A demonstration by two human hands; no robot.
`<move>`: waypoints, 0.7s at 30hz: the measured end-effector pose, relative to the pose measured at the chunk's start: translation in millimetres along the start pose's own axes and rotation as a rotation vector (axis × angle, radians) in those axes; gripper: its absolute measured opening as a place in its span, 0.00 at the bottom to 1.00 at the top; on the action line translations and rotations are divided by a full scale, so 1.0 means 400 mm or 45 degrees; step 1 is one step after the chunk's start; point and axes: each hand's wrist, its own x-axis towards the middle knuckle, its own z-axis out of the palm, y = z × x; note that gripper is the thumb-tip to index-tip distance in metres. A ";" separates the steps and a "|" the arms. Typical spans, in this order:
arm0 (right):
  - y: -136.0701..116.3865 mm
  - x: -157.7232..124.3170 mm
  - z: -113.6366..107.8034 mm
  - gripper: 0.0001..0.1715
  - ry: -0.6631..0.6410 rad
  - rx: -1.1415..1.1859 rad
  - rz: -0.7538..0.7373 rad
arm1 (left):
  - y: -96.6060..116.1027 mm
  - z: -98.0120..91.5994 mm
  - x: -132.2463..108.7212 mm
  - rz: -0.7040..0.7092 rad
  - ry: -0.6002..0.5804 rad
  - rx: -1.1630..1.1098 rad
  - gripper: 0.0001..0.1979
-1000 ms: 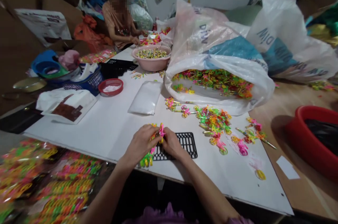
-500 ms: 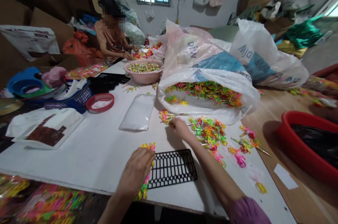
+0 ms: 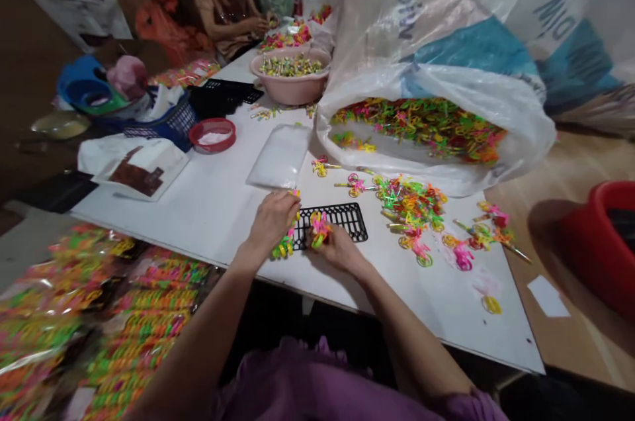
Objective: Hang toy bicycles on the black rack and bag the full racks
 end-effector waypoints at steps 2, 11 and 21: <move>0.010 -0.031 0.058 0.07 0.061 0.082 0.045 | 0.006 -0.018 -0.004 -0.024 0.049 -0.030 0.09; 0.008 -0.024 0.109 0.13 0.153 -0.104 -0.222 | 0.058 -0.054 -0.172 0.132 0.073 -0.135 0.11; -0.018 -0.038 0.118 0.12 0.061 -0.444 -0.088 | 0.080 -0.013 -0.158 0.148 0.153 0.008 0.11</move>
